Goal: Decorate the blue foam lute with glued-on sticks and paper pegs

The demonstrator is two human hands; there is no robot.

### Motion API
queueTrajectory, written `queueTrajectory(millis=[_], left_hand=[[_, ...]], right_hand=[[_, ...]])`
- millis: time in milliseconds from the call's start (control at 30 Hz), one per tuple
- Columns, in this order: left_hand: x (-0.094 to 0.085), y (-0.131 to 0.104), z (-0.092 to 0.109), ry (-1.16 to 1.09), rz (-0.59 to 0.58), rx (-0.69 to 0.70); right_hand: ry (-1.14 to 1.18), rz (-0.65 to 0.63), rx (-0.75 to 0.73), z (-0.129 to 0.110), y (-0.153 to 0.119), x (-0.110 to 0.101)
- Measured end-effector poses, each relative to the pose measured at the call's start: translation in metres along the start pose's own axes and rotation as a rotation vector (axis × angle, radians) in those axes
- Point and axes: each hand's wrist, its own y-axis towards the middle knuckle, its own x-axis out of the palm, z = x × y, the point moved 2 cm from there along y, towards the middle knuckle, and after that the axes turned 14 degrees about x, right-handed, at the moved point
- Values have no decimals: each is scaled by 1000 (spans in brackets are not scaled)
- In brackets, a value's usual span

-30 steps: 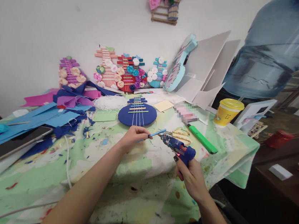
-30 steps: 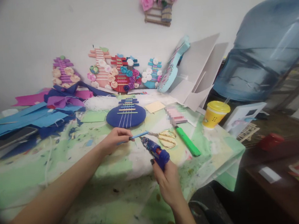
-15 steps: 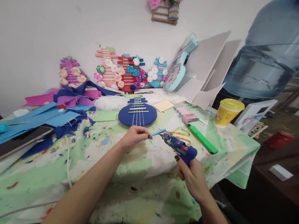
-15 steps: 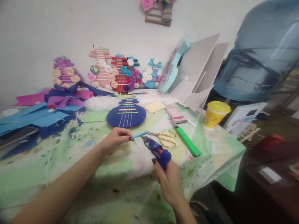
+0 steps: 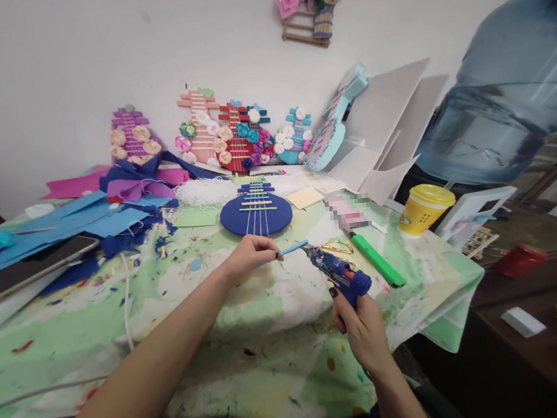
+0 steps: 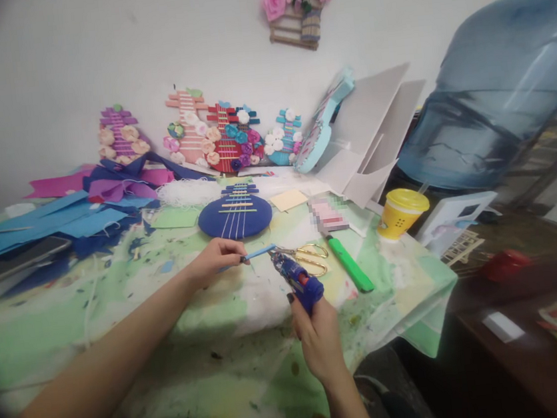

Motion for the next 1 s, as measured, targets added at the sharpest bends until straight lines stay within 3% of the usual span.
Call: queueTrajectory(millis=[867,1000], left_hand=[[0,0,-3,2,19,-35],[0,0,-3,11,16,-36]], right_hand=[[116,21,13,5,0,1],[50,28,12,3,-1,2]])
